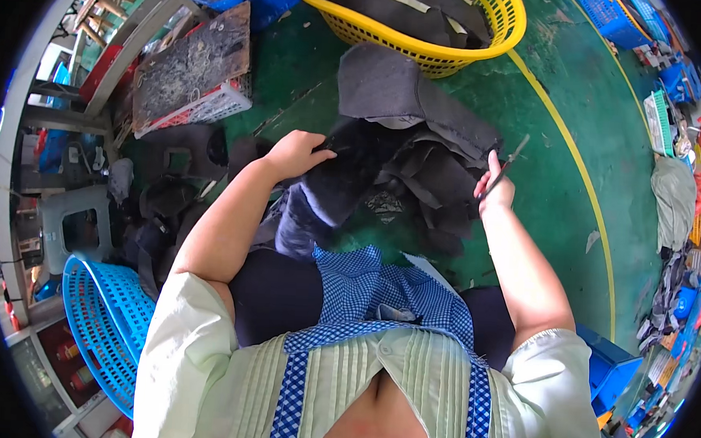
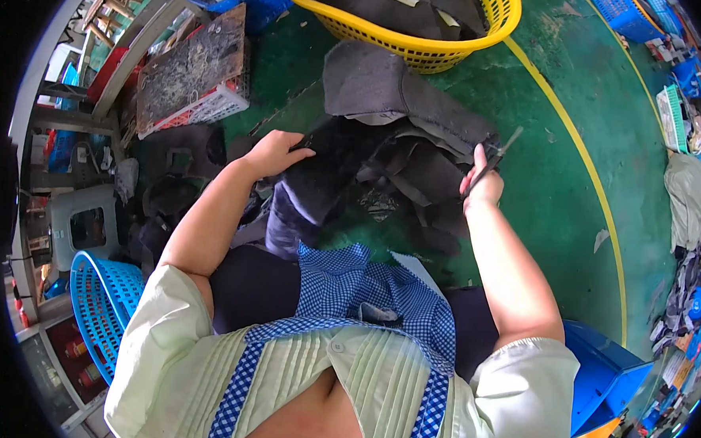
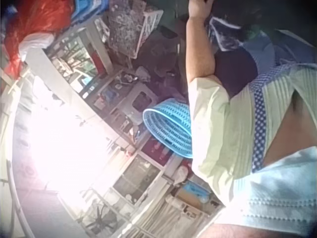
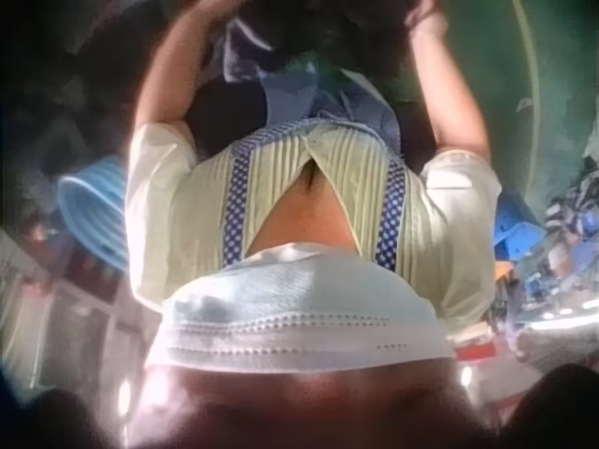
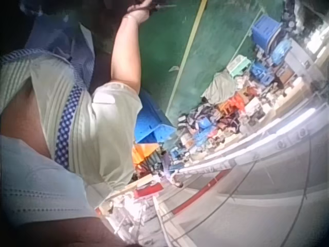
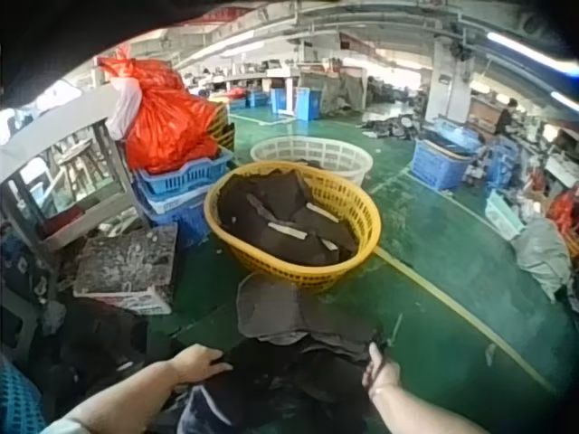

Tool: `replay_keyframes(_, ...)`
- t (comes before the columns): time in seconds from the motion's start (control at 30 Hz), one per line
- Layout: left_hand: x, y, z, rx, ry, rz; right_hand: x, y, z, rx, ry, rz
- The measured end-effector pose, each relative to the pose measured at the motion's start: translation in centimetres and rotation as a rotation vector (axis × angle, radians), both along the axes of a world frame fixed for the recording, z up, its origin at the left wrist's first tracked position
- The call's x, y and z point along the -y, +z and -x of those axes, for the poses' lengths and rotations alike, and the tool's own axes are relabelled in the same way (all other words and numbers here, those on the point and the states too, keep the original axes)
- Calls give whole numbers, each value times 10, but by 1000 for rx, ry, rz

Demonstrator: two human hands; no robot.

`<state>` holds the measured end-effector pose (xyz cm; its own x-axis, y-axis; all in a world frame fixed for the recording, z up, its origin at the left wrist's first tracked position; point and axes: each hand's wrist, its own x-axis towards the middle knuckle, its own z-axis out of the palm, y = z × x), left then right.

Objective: Trimming fabric shoe components with scissors and applying adhesive tape.

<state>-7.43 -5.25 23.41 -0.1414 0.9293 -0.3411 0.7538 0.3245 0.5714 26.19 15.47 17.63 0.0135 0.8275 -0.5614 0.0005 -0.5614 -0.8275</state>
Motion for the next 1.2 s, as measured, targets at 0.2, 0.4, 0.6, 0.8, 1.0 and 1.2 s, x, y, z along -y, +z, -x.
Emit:
replay_keyframes(0.2,7,26,-5,-204,-50,-47,75,59,7,-69,1128,351)
replay_keyframes(0.4,18,21,2,-259,-173,-323,75,49,68,108,1323,442)
replay_keyframes(0.6,28,21,4,-150,-241,-359,88,56,101,184,1241,327)
replay_keyframes(0.8,47,104,-18,-189,-31,-336,131,107,127,-320,1084,338)
replay_keyframes(1.0,41,148,-57,-85,292,-668,120,186,192,-503,816,-115)
replay_keyframes(1.2,44,100,1,326,31,-210,54,236,188,-325,557,-1004)
